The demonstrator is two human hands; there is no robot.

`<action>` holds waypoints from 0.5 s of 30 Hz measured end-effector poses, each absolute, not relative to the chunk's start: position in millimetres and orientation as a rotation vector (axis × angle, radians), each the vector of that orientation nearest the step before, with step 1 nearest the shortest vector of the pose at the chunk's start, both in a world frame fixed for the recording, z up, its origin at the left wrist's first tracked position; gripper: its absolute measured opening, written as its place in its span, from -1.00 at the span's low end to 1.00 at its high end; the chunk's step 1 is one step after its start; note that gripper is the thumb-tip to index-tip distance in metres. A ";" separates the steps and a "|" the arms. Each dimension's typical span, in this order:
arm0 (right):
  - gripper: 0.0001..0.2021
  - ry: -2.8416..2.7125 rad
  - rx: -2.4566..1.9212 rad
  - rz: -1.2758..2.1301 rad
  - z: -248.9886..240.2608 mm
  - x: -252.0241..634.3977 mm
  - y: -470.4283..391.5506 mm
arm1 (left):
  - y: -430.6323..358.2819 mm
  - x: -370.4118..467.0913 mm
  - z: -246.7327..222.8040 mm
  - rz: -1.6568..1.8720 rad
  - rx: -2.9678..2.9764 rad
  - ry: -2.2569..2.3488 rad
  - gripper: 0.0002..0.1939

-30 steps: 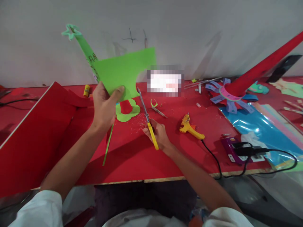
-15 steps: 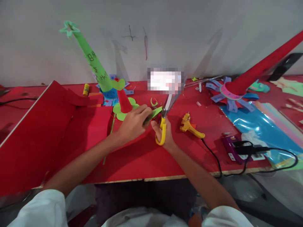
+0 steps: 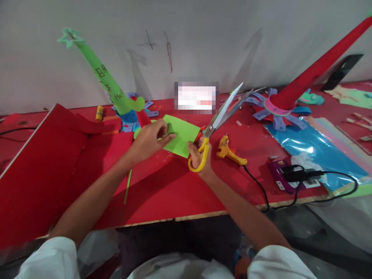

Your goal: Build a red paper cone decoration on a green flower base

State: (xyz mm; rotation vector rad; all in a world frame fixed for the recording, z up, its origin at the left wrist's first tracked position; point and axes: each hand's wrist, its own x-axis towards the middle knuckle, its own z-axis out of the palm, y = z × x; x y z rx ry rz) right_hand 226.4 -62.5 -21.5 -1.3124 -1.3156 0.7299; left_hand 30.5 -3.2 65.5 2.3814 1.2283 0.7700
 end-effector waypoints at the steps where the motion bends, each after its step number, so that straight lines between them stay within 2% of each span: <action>1: -0.77 -1.268 -1.306 0.714 -21.9 226.4 -62.2 | 3.2 24.4 68.6 0.752 2.320 1.255 -0.57; 3: -0.78 -1.148 -1.269 0.669 -21.4 224.2 -62.1 | 13.1 13.1 74.8 0.557 2.209 1.159 -0.44; 8: -0.75 -1.102 -1.156 0.705 -17.6 216.1 -65.0 | 13.4 10.1 77.1 0.128 1.934 0.762 -0.48; 12: -0.66 -1.088 -1.178 0.695 -17.3 215.6 -69.6 | -1.6 26.0 77.3 0.064 1.984 0.954 -0.40; 15: -0.55 -1.181 -1.191 0.728 -20.6 215.5 -70.6 | -9.4 26.4 89.3 0.212 1.990 1.173 -0.39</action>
